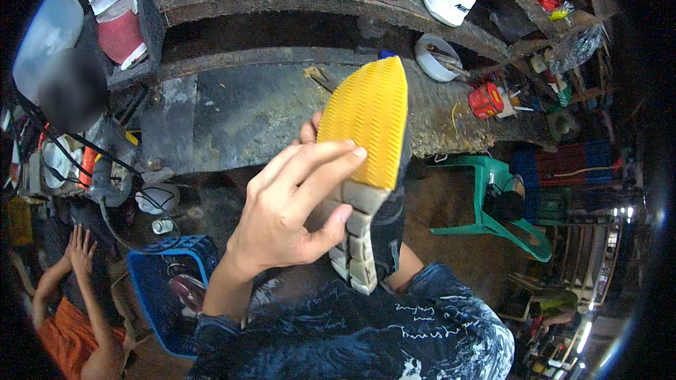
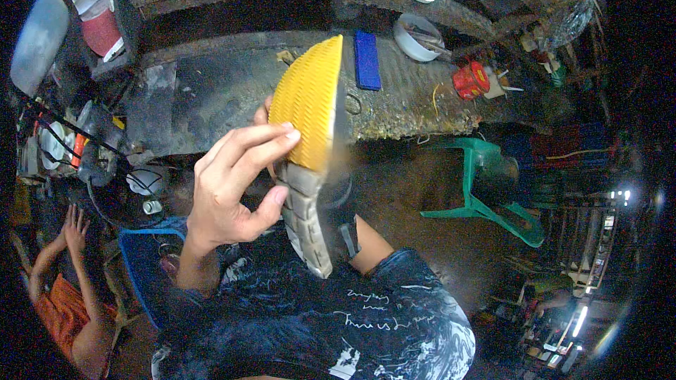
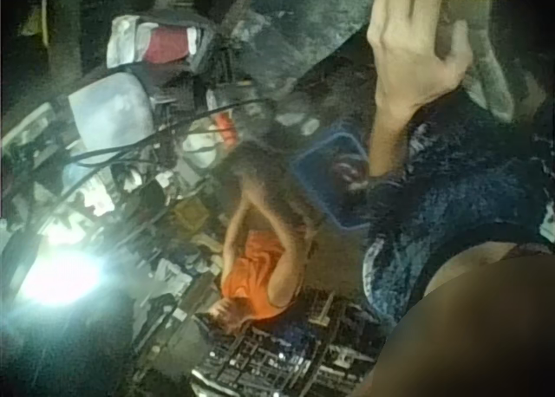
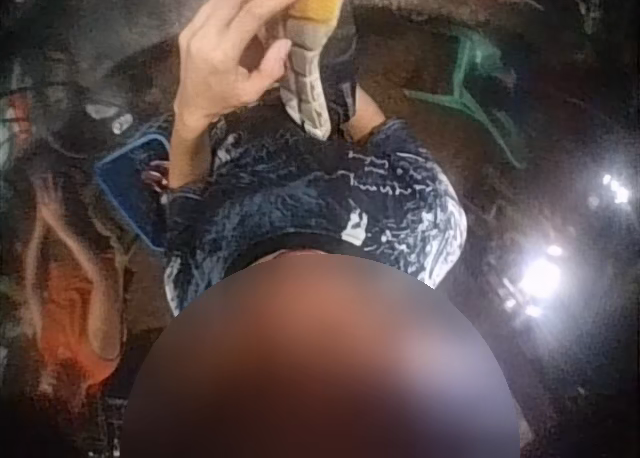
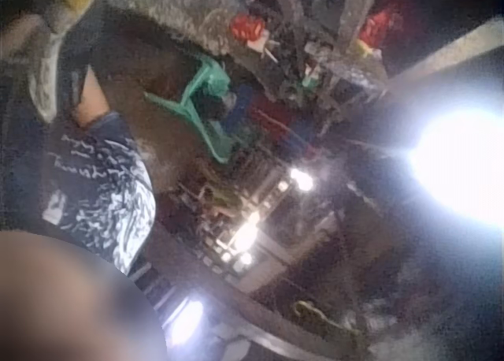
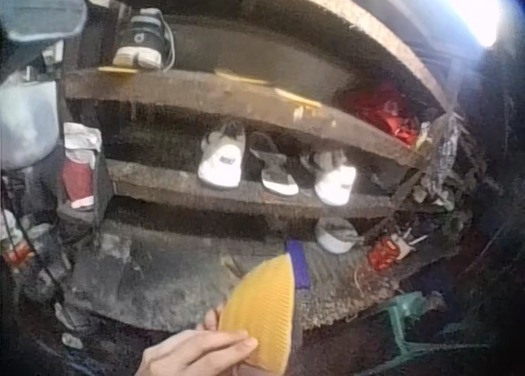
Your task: The person picks up a black sneaker, cuts a yellow rubber sheet with scissors, and fits the cut piece onto the shoe's sole. They then place the shoe on a shelf and repeat the process with the second sneaker, cutting and fitting another rubber piece to its sole.
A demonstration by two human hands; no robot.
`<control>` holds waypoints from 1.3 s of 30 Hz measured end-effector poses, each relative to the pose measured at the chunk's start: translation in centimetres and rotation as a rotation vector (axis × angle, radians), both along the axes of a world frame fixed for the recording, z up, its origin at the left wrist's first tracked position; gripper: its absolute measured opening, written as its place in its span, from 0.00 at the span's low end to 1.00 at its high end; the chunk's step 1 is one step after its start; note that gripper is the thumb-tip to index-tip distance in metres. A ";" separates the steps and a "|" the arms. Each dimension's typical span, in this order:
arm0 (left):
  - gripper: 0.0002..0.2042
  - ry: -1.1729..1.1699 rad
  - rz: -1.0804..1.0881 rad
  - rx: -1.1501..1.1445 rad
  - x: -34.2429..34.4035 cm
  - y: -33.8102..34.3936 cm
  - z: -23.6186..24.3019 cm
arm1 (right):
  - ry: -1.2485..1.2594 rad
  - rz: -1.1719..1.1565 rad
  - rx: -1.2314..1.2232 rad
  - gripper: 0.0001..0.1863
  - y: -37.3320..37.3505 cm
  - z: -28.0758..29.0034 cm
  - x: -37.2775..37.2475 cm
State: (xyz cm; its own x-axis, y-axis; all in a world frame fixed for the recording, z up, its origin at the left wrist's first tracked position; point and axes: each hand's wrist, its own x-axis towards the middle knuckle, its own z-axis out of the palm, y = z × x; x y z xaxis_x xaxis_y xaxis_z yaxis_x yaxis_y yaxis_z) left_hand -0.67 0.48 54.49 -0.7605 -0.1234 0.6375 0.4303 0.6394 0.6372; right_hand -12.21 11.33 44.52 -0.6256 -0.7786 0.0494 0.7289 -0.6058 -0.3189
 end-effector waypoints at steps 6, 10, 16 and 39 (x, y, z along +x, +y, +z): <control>0.25 -0.010 0.088 0.338 -0.4 -0.6 -2.2 | 0.196 -0.074 0.207 0.19 -1.5 1.3 -0.7; 0.21 -0.033 0.128 0.657 -0.4 -0.6 -4.7 | 0.399 -0.182 0.284 0.19 -2.1 2.3 -1.0; 0.15 0.096 -0.038 1.002 -0.3 -0.7 -7.6 | 0.528 -0.173 0.542 0.23 -2.1 3.0 -1.5; 0.22 0.092 0.425 1.347 7.1 -0.1 -12.5 | 0.992 -0.063 0.781 0.24 -6.5 1.9 4.6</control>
State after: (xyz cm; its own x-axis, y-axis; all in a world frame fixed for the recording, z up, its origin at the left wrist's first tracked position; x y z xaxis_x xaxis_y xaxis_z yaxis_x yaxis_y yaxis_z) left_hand 6.46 0.40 41.95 -0.4744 -0.8739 -0.1058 0.4347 -0.3371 0.8351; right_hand -7.65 4.86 46.38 -0.6200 -0.7824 0.0587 -0.0509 -0.0346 -0.9981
